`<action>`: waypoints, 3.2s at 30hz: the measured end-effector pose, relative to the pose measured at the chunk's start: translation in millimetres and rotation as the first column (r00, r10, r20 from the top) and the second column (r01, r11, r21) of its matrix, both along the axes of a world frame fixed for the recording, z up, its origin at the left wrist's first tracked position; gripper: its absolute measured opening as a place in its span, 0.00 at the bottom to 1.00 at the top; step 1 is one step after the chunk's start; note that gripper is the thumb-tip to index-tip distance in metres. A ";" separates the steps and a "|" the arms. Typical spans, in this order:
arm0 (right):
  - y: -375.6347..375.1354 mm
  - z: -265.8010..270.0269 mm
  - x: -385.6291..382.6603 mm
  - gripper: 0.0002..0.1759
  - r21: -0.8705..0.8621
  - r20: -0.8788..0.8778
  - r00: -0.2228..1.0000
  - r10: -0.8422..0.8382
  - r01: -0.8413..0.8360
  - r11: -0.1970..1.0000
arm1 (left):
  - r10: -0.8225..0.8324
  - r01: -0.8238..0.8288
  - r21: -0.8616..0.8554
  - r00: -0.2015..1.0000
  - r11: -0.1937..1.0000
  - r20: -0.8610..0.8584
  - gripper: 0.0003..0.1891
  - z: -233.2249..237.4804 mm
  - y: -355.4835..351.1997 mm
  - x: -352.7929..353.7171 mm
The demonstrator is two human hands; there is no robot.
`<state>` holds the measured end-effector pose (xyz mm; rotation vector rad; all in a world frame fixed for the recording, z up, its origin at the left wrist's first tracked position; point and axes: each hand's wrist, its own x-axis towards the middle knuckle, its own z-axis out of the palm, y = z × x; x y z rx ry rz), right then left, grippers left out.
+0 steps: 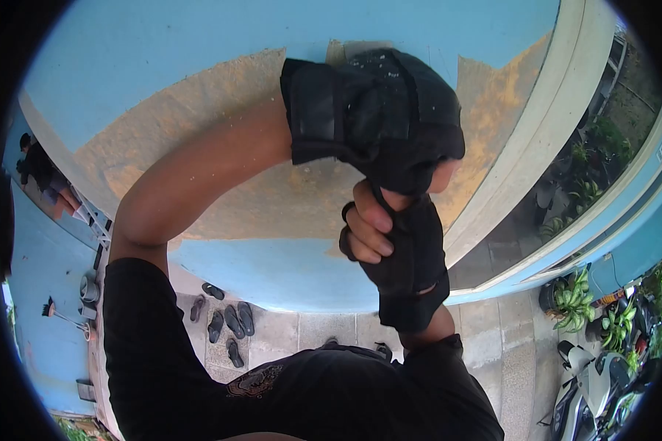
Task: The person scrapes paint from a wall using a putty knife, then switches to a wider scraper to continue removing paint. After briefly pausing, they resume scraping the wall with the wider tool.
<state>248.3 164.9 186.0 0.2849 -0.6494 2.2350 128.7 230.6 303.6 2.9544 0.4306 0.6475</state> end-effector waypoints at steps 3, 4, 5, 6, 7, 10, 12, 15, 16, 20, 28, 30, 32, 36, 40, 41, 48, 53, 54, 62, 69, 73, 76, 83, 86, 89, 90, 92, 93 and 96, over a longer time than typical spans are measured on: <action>5.9 -4.5 -2.5 0.11 0.037 -0.022 1.000 -0.007 0.007 0.999 | -0.001 0.001 -0.003 0.999 1.000 -0.053 0.05 1.8 -0.7 -1.9; -1.6 -5.6 -0.8 0.11 0.035 -0.002 1.000 -0.007 0.007 0.999 | 0.000 0.002 0.059 0.999 0.998 -0.037 0.05 -3.6 -2.2 -1.0; -5.9 -5.6 0.0 0.12 0.042 0.018 1.000 -0.013 0.012 0.999 | -0.003 0.006 0.098 1.000 0.995 -0.030 0.05 -5.1 -1.7 -0.9; -3.9 -3.7 -1.2 0.12 0.051 0.017 1.000 -0.013 0.012 0.999 | -0.005 0.008 0.137 1.000 0.991 -0.022 0.05 -6.7 -1.3 -0.8; -2.0 -2.5 -2.7 0.12 0.038 0.009 1.000 -0.018 0.017 0.999 | -0.030 0.027 0.131 0.999 0.991 0.020 0.05 -7.5 -0.1 -1.7; 1.8 -4.2 -8.4 0.11 0.055 -0.019 1.000 -0.017 0.018 0.998 | -0.027 0.021 0.184 0.999 0.983 0.032 0.04 -2.4 -2.6 -4.8; -2.2 -4.8 -8.2 0.11 0.092 -0.039 0.999 -0.015 0.018 0.996 | -0.002 0.001 0.249 1.000 0.968 0.003 0.04 -2.4 -6.4 -5.5; -6.9 -0.2 -5.9 0.10 0.040 0.015 0.999 -0.044 0.043 0.998 | 0.023 -0.024 0.155 1.000 0.988 0.010 0.04 -2.0 -5.0 -5.0; -2.5 0.7 -6.3 0.10 0.055 0.009 0.998 -0.058 0.058 0.997 | -0.025 0.021 0.159 0.999 0.987 0.025 0.04 1.1 -0.8 -4.6; -3.5 -3.5 -10.6 0.10 0.070 -0.021 0.999 -0.045 0.046 0.996 | -0.043 0.038 0.209 0.999 0.977 0.017 0.06 1.6 -6.1 -4.5; 1.4 -9.4 -15.9 0.14 0.036 -0.070 0.996 -0.054 0.057 0.998 | 0.106 -0.041 0.315 0.975 0.948 -0.193 0.12 1.5 -2.1 -8.7; -2.5 -9.2 -16.2 0.16 0.059 -0.091 0.995 -0.047 0.052 0.997 | 0.133 -0.066 0.369 0.978 0.927 -0.160 0.12 1.3 -6.1 -7.9; -6.1 -1.5 -14.2 0.16 0.075 -0.102 0.994 -0.030 0.038 0.996 | -0.041 0.047 0.282 0.999 0.958 -0.028 0.05 8.7 -12.4 -6.3; -10.0 5.1 -15.8 0.16 0.036 -0.145 0.988 0.055 -0.051 0.998 | 0.030 -0.023 0.083 0.996 0.996 -0.086 0.06 24.3 -25.3 -9.3; -23.2 -15.4 -13.0 0.15 -0.033 -0.094 0.996 0.009 -0.012 0.999 | 0.156 -0.097 0.231 0.955 0.968 -0.254 0.11 6.6 -27.6 -5.5; -23.6 -15.9 -13.3 0.15 -0.030 -0.095 0.995 0.001 -0.004 1.000 | 0.192 -0.146 0.154 0.914 0.977 -0.357 0.11 7.3 -36.2 -4.6; -17.7 14.7 -19.4 0.17 0.084 -0.207 0.970 0.131 -0.115 0.990 | 0.090 -0.064 0.142 0.979 0.988 -0.181 0.11 37.8 -37.3 -5.0; -15.3 -20.0 -27.3 0.19 -0.092 -0.148 0.987 0.060 -0.074 0.993 | 0.040 -0.029 0.123 0.995 0.992 -0.087 0.06 -8.9 -8.1 -14.5; -20.7 -37.0 -26.9 0.19 -0.123 -0.135 0.988 0.072 -0.089 0.988 | 0.010 0.001 0.118 0.995 0.993 -0.096 0.06 -25.0 -7.4 -16.9; -46.2 -46.5 -9.3 0.14 -0.160 -0.141 0.990 0.024 -0.046 0.986 | 0.018 0.006 0.158 0.988 0.987 -0.152 0.08 -37.7 -31.3 0.1; -15.8 21.5 -10.0 0.18 0.031 -0.203 0.962 0.184 -0.181 0.983 | 0.124 -0.108 0.261 0.991 0.959 -0.046 0.09 34.0 -29.6 3.6; 8.6 7.0 -10.6 0.18 0.033 -0.149 0.980 0.133 -0.129 0.991 | 0.036 -0.028 0.268 0.999 0.963 -0.024 0.12 22.6 -11.4 -3.0; 7.4 -22.1 -10.7 0.15 0.044 -0.144 0.975 0.170 -0.165 0.985 | 0.122 -0.095 0.359 0.991 0.929 -0.054 0.09 -8.2 -10.8 -5.3; 10.9 -20.2 -14.1 0.15 0.005 -0.169 0.966 0.198 -0.200 0.980 | 0.143 -0.133 0.202 0.989 0.970 -0.033 0.08 -9.3 -15.0 -9.6; -1.8 -27.4 -16.4 0.16 -0.016 -0.163 0.973 0.166 -0.170 0.985 | 0.126 -0.110 0.165 0.988 0.980 -0.088 0.06 -13.4 -16.7 -10.3; -1.0 -24.3 -15.5 0.17 -0.030 -0.132 0.989 0.072 -0.077 0.997 | 0.028 -0.017 0.177 0.998 0.984 -0.060 0.05 -10.1 -9.1 -8.1; 3.5 -22.1 -14.8 0.17 -0.041 -0.139 0.989 0.047 -0.053 0.998 | -0.004 0.008 0.235 1.000 0.972 -0.016 0.05 -8.1 -7.6 -5.7; 2.1 -22.2 -11.1 0.17 -0.025 -0.131 0.991 0.010 -0.013 1.000 | 0.032 -0.020 0.225 0.998 0.974 -0.049 0.05 -7.6 -6.4 3.0; 1.1 -20.1 -9.6 0.16 0.002 -0.130 0.991 -0.030 0.031 1.000 | 0.063 -0.042 0.225 0.994 0.974 -0.088 0.05 -3.7 -7.8 5.8; -3.6 -18.5 -2.9 0.15 -0.014 -0.096 0.994 -0.045 0.044 0.999 | 0.094 -0.063 0.254 0.989 0.965 -0.114 0.05 -4.9 -13.1 6.5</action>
